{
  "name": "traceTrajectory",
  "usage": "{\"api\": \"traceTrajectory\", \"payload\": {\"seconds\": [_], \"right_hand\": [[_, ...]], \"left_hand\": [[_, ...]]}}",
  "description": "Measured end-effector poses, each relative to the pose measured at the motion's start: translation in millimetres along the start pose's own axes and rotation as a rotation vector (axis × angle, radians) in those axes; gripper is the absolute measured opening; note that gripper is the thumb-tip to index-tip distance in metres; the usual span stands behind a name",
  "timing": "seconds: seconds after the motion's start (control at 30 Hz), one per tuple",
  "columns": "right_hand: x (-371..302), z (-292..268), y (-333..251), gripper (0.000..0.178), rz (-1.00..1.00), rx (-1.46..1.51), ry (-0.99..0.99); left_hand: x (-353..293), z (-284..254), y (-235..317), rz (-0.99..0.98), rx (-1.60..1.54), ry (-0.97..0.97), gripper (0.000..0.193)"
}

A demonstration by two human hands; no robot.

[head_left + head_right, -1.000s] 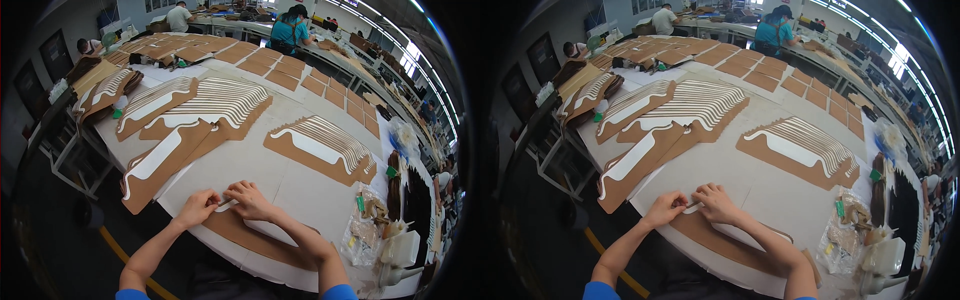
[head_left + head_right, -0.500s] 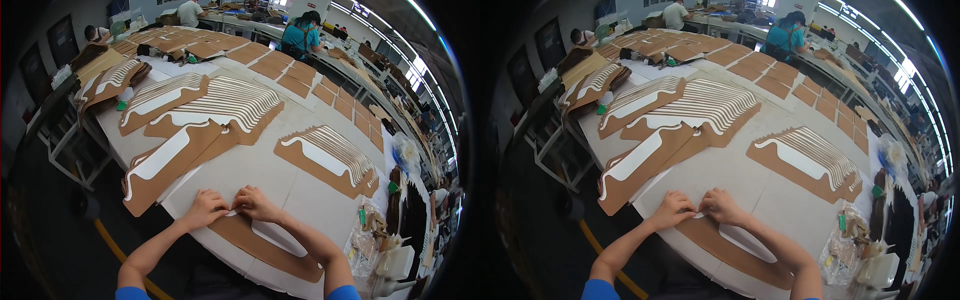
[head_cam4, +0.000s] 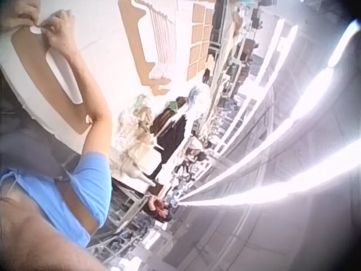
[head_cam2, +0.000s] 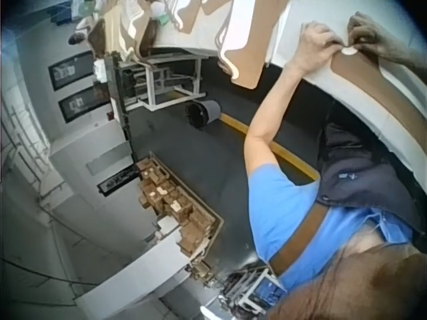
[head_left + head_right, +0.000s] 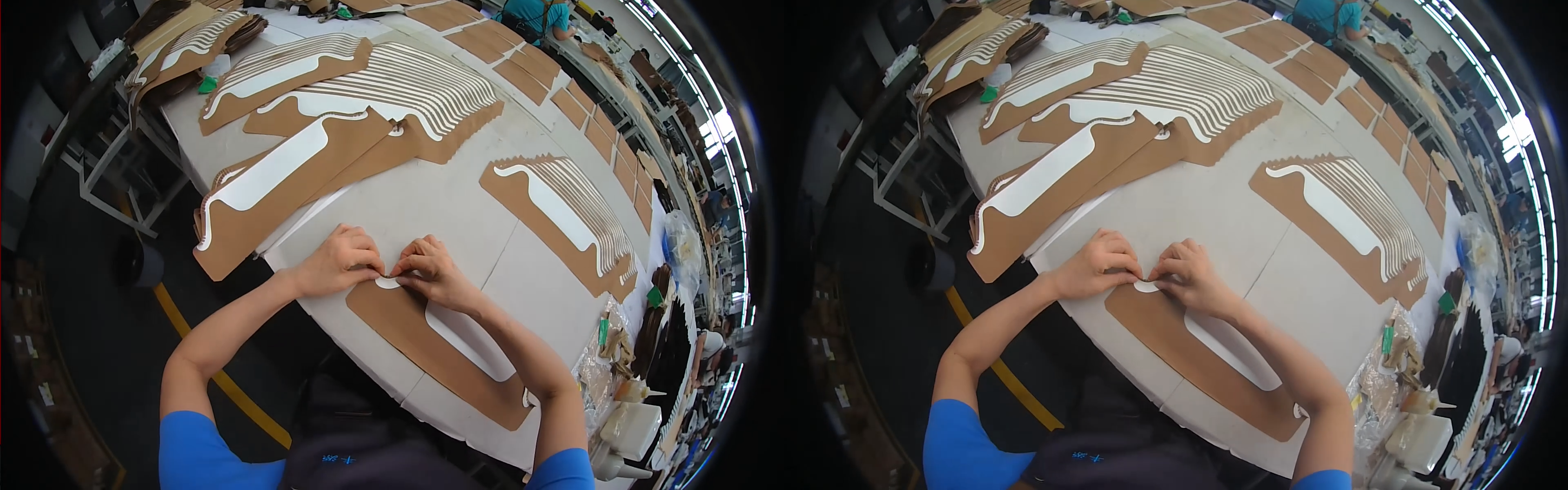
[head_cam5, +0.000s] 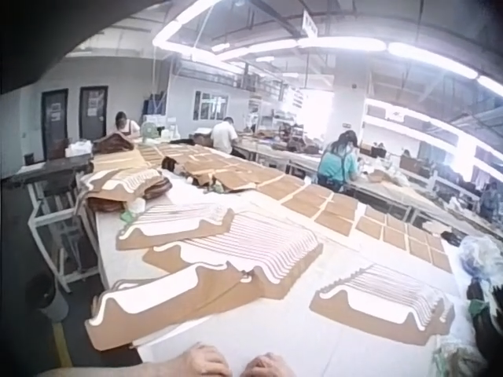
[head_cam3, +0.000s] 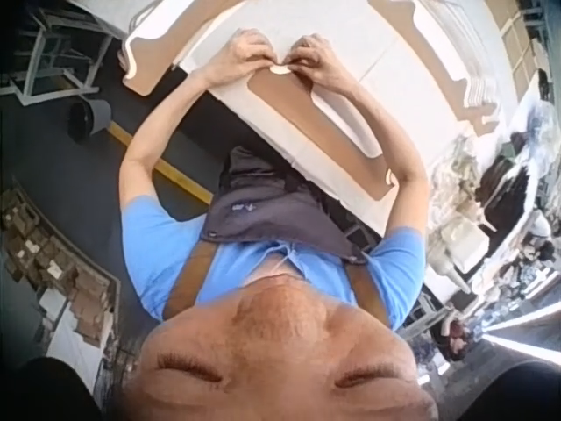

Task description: Assembling pre-cut leather components by folding edges over internal stiffeners or lining and pressing them down.

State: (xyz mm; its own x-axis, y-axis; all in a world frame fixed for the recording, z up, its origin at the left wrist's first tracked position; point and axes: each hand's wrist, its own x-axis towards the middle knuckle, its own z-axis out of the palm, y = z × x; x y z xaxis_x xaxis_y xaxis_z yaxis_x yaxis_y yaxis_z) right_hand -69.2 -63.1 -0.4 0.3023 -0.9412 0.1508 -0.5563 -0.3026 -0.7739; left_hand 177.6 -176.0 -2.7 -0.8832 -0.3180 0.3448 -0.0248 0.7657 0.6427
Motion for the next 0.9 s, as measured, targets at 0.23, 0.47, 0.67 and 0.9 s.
{"api": "traceTrajectory", "payload": {"seconds": [0.23, 0.47, 0.67, 0.9], "right_hand": [[-5, -2, -4, 0.021, 0.020, -0.014, -0.058], [-10, -3, 2, 0.039, -0.067, -0.023, -0.056], [-10, 1, 3, 0.050, -0.286, -0.220, -0.062], [-6, 5, -8, 0.046, -0.180, -0.081, 0.022]], "left_hand": [[-5, 2, 3, -0.013, 0.013, 0.002, 0.004], [-6, 0, -2, 0.101, 0.008, -0.017, 0.007], [-4, -2, -4, 0.311, 0.216, 0.016, 0.014], [-19, 22, 34, 0.030, 0.271, 0.170, 0.029]]}}
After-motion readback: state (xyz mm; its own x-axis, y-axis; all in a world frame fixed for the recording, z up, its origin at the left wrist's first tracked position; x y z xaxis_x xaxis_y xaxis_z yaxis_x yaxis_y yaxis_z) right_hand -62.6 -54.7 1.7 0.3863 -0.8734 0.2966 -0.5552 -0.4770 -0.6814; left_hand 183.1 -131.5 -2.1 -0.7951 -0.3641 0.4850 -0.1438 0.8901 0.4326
